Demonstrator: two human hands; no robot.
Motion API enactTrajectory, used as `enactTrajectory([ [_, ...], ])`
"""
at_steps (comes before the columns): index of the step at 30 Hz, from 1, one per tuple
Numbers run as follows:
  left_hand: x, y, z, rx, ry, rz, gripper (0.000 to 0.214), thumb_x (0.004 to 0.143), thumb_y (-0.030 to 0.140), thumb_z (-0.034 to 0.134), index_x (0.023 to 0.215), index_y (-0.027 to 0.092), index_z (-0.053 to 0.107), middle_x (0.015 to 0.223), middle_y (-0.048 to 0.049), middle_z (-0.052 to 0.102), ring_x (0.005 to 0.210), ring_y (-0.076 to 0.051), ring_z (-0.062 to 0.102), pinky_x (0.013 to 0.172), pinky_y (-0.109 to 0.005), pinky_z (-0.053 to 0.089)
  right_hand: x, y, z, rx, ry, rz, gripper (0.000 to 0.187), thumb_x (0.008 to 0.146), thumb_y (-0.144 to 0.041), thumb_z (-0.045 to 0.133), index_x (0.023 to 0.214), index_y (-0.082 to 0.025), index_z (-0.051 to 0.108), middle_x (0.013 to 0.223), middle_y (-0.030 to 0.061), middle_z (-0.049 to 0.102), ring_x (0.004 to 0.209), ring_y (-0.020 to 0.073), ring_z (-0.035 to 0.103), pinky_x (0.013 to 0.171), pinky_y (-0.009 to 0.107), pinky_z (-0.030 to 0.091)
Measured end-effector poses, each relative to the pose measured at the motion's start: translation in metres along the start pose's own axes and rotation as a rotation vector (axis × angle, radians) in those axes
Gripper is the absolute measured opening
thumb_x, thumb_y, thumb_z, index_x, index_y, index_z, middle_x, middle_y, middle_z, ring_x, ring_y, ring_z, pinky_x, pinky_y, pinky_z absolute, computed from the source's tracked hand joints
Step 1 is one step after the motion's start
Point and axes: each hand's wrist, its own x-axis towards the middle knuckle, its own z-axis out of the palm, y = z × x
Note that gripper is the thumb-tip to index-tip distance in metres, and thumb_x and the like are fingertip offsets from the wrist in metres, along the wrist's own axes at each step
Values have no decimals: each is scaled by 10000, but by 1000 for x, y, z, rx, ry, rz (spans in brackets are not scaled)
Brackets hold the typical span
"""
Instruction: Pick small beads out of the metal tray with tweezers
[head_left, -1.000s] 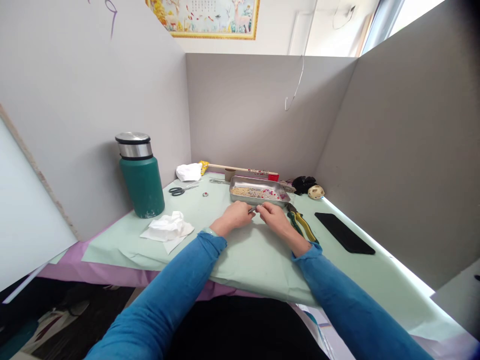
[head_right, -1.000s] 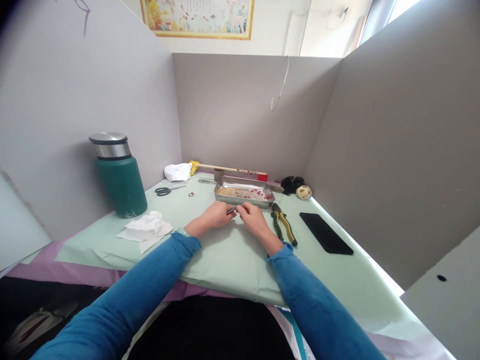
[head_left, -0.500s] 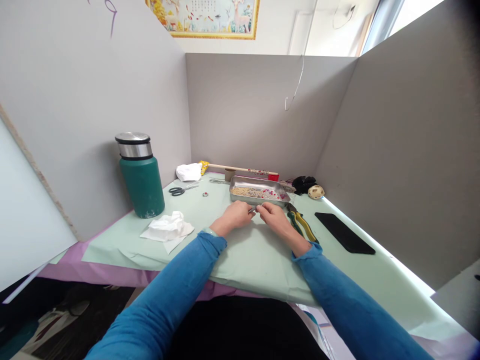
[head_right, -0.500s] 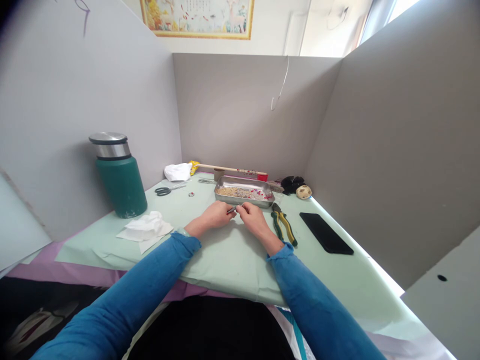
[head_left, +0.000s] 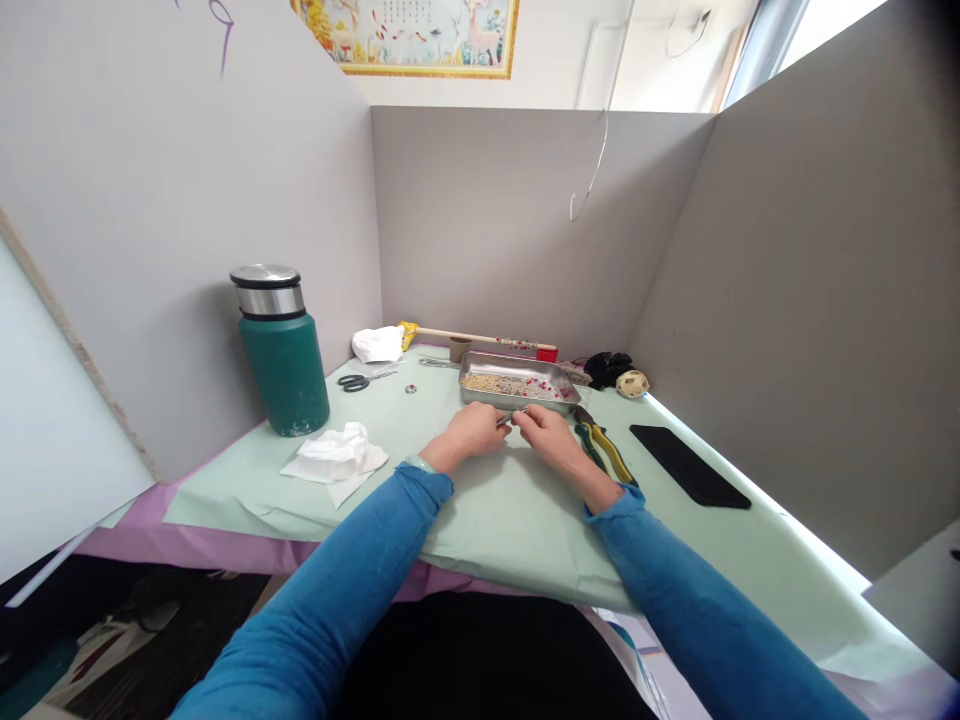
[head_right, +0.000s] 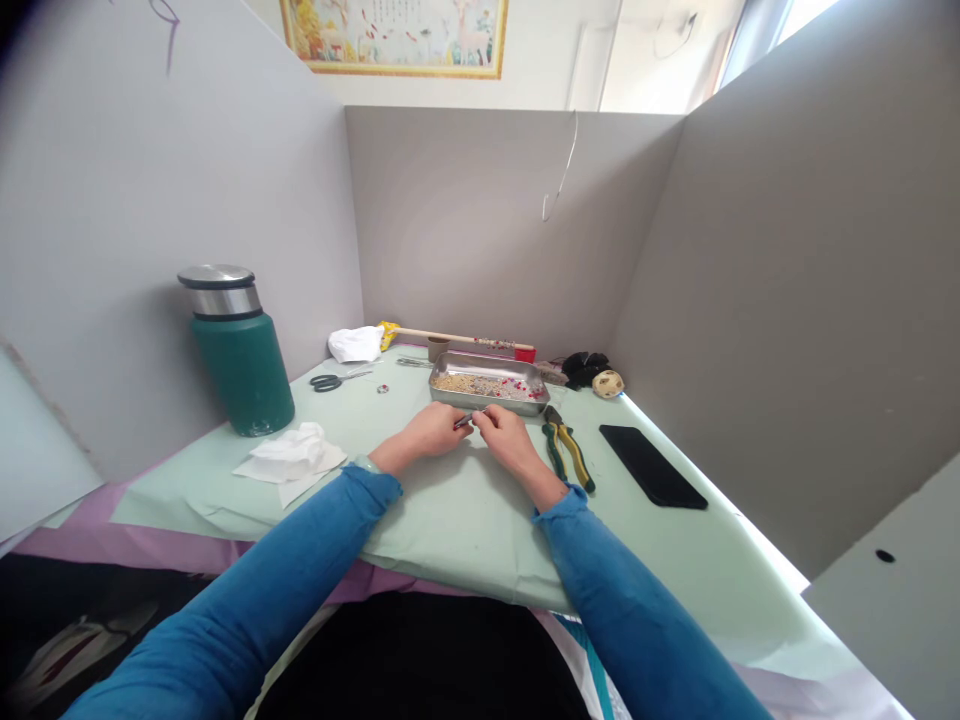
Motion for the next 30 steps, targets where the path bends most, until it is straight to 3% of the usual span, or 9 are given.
enactTrajectory([
  [22, 1, -2, 4, 43, -32, 33, 325, 837, 377, 444, 896, 195, 706, 915, -101, 710, 858, -227, 635, 752, -292, 450, -1, 5, 1, -172, -14, -38, 301, 812, -410, 411, 596, -201, 403, 591, -7, 480, 600, 142, 427, 559, 269, 267],
  [30, 3, -3, 5, 33, -2, 37, 326, 845, 371, 443, 927, 197, 705, 900, -100, 710, 851, -223, 633, 731, -289, 449, -1, 4, -1, -16, -35, 4, 299, 795, -414, 445, 587, -205, 398, 537, -28, 451, 565, 130, 409, 551, 262, 287],
])
